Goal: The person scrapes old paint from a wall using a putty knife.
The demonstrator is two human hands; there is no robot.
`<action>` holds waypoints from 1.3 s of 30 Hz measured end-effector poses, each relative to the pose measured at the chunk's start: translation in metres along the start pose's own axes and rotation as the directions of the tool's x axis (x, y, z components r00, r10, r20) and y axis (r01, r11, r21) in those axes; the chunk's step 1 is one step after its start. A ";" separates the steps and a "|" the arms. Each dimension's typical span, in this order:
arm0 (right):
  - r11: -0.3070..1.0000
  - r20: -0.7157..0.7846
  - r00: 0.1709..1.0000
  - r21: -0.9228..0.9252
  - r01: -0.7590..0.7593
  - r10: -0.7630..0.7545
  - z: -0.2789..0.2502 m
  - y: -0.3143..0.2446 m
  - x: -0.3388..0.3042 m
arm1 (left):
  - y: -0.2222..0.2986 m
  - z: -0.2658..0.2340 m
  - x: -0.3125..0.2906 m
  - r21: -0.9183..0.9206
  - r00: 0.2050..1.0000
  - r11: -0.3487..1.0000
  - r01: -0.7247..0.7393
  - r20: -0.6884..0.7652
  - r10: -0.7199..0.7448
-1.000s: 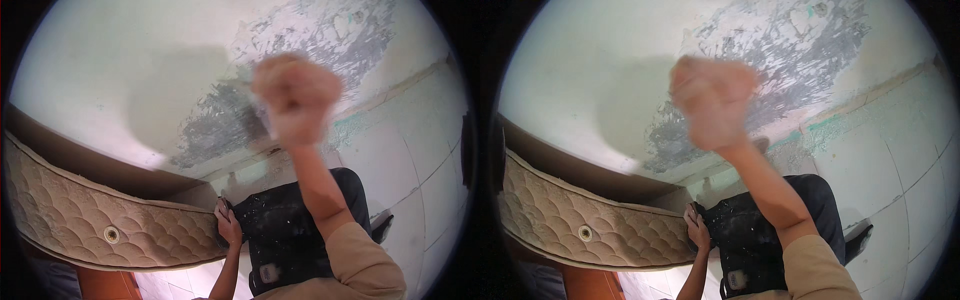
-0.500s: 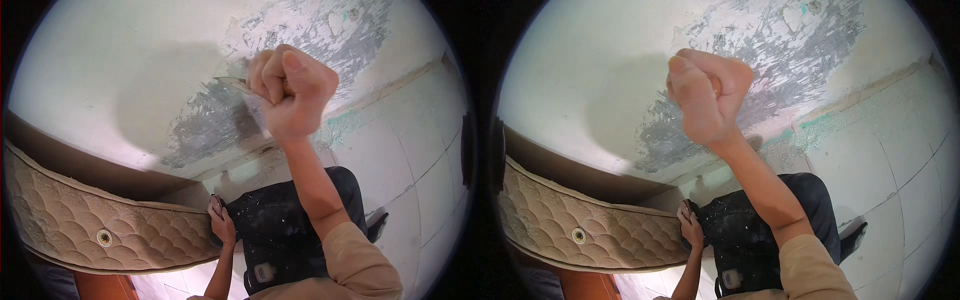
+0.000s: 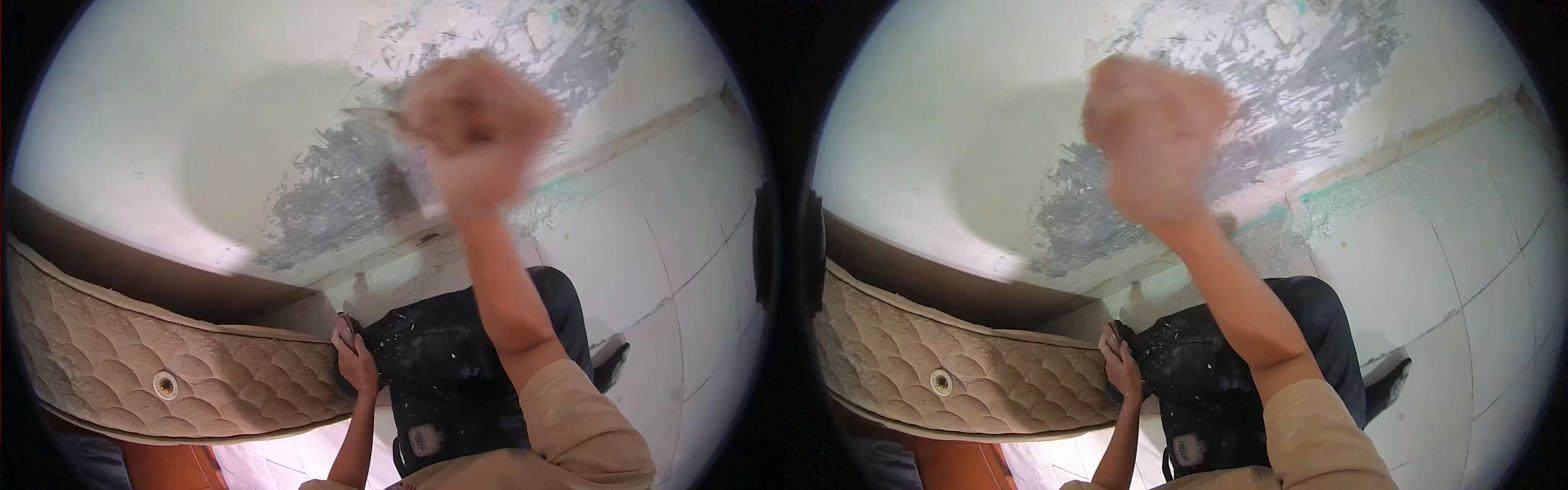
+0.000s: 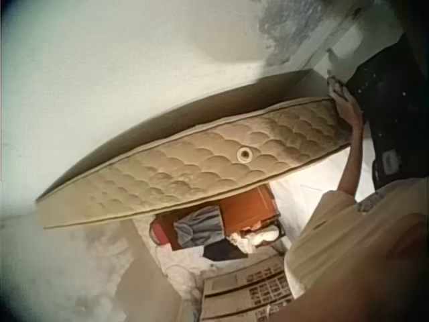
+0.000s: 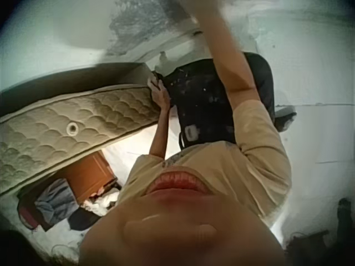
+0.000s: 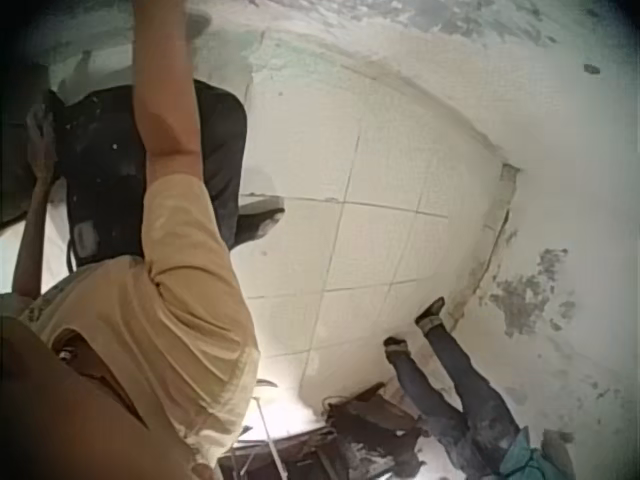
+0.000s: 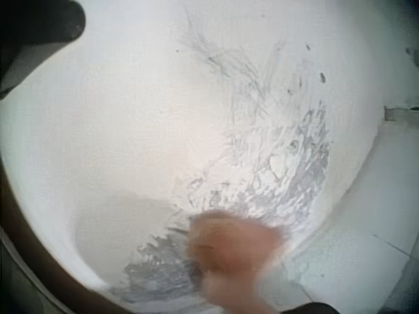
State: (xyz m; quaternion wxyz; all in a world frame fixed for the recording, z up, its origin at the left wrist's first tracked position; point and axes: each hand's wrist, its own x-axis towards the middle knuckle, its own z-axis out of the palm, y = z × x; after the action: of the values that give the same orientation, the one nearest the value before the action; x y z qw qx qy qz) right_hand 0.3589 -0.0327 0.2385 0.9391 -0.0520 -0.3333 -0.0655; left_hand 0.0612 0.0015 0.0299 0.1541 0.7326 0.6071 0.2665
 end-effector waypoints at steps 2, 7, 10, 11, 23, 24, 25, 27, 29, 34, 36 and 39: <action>0.925 0.138 0.978 -0.327 0.195 -0.157 -0.003 0.030 -0.017 | -0.006 -0.003 0.006 0.008 0.999 0.999 -0.035 -0.010 0.035; 0.997 0.089 0.996 -0.083 0.006 0.001 0.010 -0.007 -0.004 | -0.010 0.003 0.002 -0.018 0.999 1.000 0.009 -0.036 -0.010; 0.998 0.052 0.998 -0.063 -0.029 0.032 0.011 0.007 -0.017 | -0.004 -0.003 0.001 -0.023 1.000 1.000 0.000 -0.013 0.000; 0.985 0.107 0.989 -0.149 -0.085 0.101 0.005 0.028 -0.032 | -0.003 -0.003 0.004 -0.030 1.000 0.999 0.012 0.011 -0.012; 0.958 0.270 0.962 -0.258 0.123 -0.051 0.011 0.009 -0.014 | -0.009 -0.002 0.007 -0.058 0.999 0.998 0.036 -0.007 -0.036; 0.958 0.277 0.959 -0.257 0.128 -0.054 0.009 0.000 -0.009 | -0.009 0.000 0.006 -0.066 0.999 0.997 0.035 -0.009 -0.036; 0.983 0.180 0.983 -0.167 0.072 -0.042 0.008 -0.014 -0.004 | -0.008 0.001 0.006 -0.067 1.000 0.998 0.017 -0.019 -0.018; 0.999 0.010 1.000 0.028 0.027 -0.027 0.015 -0.026 -0.002 | -0.009 0.001 0.001 -0.060 1.000 0.998 0.011 -0.027 -0.013; 0.970 0.134 0.991 -0.237 0.058 -0.026 0.013 -0.001 -0.011 | -0.012 0.000 0.007 -0.004 1.000 1.000 0.005 -0.005 -0.005; 0.984 0.247 0.969 -0.170 0.060 -0.016 -0.007 -0.005 -0.001 | -0.015 0.002 0.005 0.015 0.999 1.000 -0.005 -0.036 0.005; 0.976 0.250 0.967 -0.194 0.101 -0.051 -0.008 0.001 -0.001 | -0.014 0.004 0.001 0.016 0.999 1.000 -0.011 -0.041 0.012; 0.939 0.208 0.978 -0.335 0.084 -0.013 0.003 0.004 -0.008 | -0.013 0.002 0.006 0.026 1.000 1.000 -0.001 -0.026 0.001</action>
State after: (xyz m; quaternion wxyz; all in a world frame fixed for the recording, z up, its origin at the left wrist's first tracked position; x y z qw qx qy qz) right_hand 0.3511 -0.0273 0.2354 0.8750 -0.2122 -0.4120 -0.1400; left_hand 0.0525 0.0107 0.0218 0.1367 0.7312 0.6121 0.2683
